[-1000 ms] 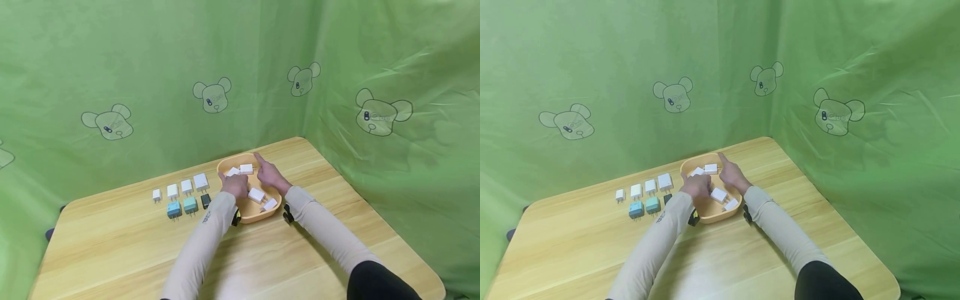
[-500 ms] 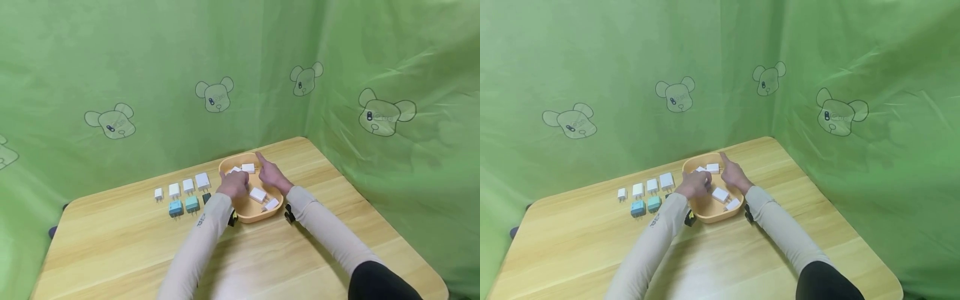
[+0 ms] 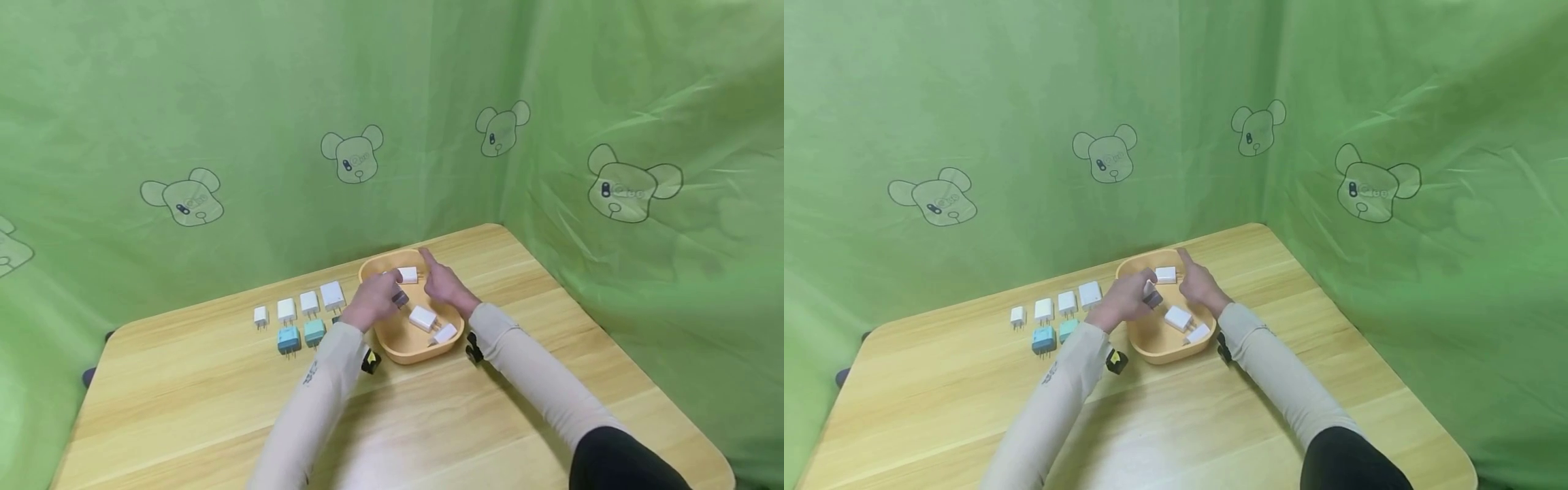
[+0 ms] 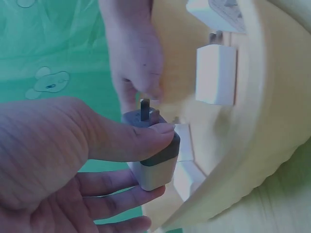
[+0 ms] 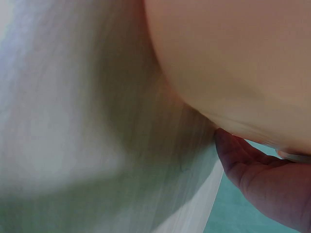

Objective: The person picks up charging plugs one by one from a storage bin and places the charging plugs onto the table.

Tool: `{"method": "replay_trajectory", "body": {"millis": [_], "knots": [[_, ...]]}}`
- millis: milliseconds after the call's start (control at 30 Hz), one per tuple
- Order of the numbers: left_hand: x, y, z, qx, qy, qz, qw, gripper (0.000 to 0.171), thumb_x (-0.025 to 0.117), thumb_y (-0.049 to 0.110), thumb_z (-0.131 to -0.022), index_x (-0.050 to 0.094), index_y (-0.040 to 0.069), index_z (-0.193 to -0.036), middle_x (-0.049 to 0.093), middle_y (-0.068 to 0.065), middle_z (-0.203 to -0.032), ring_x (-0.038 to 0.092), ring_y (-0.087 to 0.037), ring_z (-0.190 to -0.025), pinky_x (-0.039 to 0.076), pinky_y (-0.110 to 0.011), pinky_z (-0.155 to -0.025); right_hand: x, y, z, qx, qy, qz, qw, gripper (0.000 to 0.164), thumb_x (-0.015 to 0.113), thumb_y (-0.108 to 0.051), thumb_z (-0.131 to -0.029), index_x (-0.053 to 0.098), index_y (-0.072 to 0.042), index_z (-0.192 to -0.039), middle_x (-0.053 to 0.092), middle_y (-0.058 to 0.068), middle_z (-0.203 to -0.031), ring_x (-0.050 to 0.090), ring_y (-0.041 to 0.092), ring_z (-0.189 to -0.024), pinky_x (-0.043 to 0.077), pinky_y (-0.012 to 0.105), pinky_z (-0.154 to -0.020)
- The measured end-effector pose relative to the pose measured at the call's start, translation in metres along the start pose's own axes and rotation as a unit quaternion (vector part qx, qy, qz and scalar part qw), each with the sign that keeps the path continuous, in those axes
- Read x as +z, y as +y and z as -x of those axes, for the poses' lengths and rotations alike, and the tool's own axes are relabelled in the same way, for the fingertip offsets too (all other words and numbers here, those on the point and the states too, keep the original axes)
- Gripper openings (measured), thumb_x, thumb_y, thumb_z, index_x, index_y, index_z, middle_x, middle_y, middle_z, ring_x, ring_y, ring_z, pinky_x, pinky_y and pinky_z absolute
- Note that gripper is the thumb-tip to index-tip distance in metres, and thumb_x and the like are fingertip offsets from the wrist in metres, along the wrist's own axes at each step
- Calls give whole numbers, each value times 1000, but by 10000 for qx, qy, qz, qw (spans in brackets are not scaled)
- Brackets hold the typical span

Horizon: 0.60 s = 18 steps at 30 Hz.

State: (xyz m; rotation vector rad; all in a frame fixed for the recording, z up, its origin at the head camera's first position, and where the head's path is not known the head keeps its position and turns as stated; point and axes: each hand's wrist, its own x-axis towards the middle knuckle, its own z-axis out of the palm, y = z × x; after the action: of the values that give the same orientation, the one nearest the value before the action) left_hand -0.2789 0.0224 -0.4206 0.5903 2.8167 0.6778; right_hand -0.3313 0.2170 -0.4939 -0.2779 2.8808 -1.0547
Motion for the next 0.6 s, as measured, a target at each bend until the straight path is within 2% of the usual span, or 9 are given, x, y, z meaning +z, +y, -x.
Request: {"method": "replay_trajectory", "body": {"millis": [167,267,367,600], "knots": [[-7,0,8,73,134,-21,9999,60,79,3,-81,55,5,-137,69,-19,-125,67,-34,-113,56,-44,-102,0,0,-2,52,-111,-38,9999,95,49,16,-79,11,-12,-162,64,29,-103,64,33,-83,61,43,-78],[-10,-2,12,44,214,67,9997,62,79,4,-82,54,5,-139,68,-19,-124,66,-34,-112,57,-44,-100,-1,-1,-3,116,-169,-72,9998,98,49,17,-78,10,-13,-162,62,30,-109,64,35,-88,61,45,-82],[-12,-4,16,75,367,129,9992,66,80,1,-79,54,5,-139,68,-19,-123,66,-33,-109,58,-43,-96,-1,-2,-2,246,-226,-126,9994,99,49,17,-79,7,-16,-162,61,29,-109,63,34,-88,61,44,-83],[-20,-10,31,444,820,288,9952,61,77,-3,-77,58,0,-135,69,-20,-121,66,-33,-105,58,-44,-93,0,-2,-3,418,-334,-246,9983,101,49,17,-80,2,-18,-163,60,27,-108,63,30,-83,61,38,-77]]}}
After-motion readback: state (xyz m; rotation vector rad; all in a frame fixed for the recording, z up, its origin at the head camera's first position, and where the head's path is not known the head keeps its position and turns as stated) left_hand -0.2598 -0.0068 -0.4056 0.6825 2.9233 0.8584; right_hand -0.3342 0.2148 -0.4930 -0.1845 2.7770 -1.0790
